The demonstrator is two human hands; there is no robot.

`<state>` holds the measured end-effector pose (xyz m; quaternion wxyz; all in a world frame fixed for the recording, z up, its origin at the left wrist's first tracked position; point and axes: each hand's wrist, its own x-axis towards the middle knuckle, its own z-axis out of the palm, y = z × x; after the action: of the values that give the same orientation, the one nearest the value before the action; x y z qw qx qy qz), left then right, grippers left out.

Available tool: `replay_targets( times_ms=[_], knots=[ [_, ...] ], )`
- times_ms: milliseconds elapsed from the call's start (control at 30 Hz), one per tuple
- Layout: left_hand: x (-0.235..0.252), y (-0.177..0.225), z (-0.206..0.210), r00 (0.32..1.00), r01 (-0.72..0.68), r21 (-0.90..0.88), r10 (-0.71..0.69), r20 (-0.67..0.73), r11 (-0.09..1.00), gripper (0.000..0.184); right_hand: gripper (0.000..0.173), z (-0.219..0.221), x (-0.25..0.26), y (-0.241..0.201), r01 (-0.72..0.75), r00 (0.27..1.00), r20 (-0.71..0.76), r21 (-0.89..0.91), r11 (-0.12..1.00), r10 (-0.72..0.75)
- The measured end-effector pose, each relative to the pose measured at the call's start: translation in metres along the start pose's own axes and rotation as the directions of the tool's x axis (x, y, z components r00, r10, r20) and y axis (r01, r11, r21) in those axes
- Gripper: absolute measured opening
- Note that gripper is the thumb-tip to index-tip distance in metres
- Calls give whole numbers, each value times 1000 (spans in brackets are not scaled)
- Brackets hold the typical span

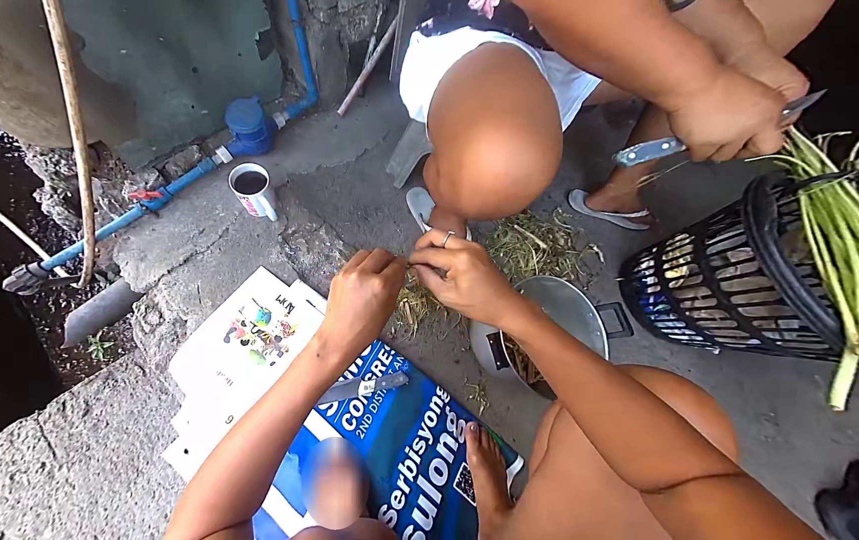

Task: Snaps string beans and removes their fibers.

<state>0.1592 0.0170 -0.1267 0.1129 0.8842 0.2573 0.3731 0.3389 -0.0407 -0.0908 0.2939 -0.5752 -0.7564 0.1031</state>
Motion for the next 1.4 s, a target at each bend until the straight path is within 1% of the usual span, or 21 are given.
replay_targets(
  times_ms=[133, 267, 400, 533, 633, 700, 800, 867, 933, 967, 1000, 1033, 1067, 1100, 1133, 1167, 1200, 1233, 1267, 1333, 1400],
  knots=[
    [1, -1, -6, 992, 53, -185, -72, -99, 981, 12, 9, -5, 1, -1, -147, 984, -40, 348, 926, 172],
    [2, 0, -8, 974, 97, -345, -160, -159, 934, 11, 8, -2, 2, -11, -239, 929, -40, 692, 681, 368],
    [4, 2, -7, 960, 75, -364, -166, -225, 928, 10, 14, 1, 4, -20, -274, 858, 18, 861, 428, 513],
    [1, 5, -3, 969, 77, -365, -156, -191, 928, 11, 18, -4, 8, -27, -246, 760, 101, 959, 141, 642],
    [-3, 3, -2, 974, 101, -368, -166, -151, 924, 12, 17, -16, 10, -25, -199, 728, 116, 979, 46, 676],
    [-5, 0, -2, 976, 117, -370, -175, -129, 922, 11, 17, -22, 8, -21, -155, 731, 71, 986, 64, 679],
    [-9, -5, 0, 977, 142, -356, -189, -101, 924, 11, 17, -42, 6, -16, -71, 747, -90, 974, 214, 659],
    [-11, -9, 2, 978, 154, -342, -193, -82, 927, 11, 15, -65, 2, -10, -1, 790, -256, 908, 419, 557],
    [-13, -11, 2, 978, 165, -332, -198, -69, 929, 11, 15, -96, -9, 0, 31, 863, -378, 703, 710, 336],
    [-13, -11, 0, 978, 170, -331, -201, -62, 928, 11, 13, -114, -18, 6, -3, 906, -360, 521, 854, 223],
    [-13, -12, -1, 977, 177, -332, -206, -57, 927, 10, 11, -132, -28, 11, -68, 952, -267, 293, 954, 150],
    [-13, -12, -3, 976, 180, -333, -209, -53, 926, 10, 9, -146, -38, 15, -140, 980, -128, 87, 986, 151],
    [-12, -12, -4, 977, 182, -333, -210, -49, 925, 10, 8, -152, -47, 22, -209, 977, 22, -56, 976, 210],
    [-12, -11, -4, 977, 179, -333, -207, -49, 926, 10, 8, -152, -53, 31, -268, 941, 164, -169, 948, 295],
    [-11, -11, -4, 978, 172, -331, -200, -53, 928, 10, 7, -146, -55, 39, -337, 865, 285, -277, 900, 412],
    [-11, -9, -4, 980, 164, -330, -192, -54, 930, 11, 8, -135, -53, 44, -403, 760, 364, -385, 830, 538],
    [-10, -8, -4, 982, 155, -332, -183, -53, 931, 11, 14, -123, -48, 45, -445, 677, 394, -455, 772, 622],
    [-10, -6, -4, 984, 144, -328, -170, -52, 934, 11, 19, -112, -44, 41, -452, 671, 390, -459, 764, 631],
    [-10, -4, -4, 987, 126, -318, -150, -54, 940, 11, 23, -103, -41, 33, -427, 739, 362, -401, 810, 569],
    [-9, -1, -3, 994, 63, -277, -87, -72, 959, 10, 24, -84, -37, 16, -280, 923, 226, -164, 946, 312],
    [-9, 3, -2, 996, -4, -230, -18, -92, 973, 10, 27, -65, -30, 1, -151, 983, 115, 45, 988, 145]
  ],
)
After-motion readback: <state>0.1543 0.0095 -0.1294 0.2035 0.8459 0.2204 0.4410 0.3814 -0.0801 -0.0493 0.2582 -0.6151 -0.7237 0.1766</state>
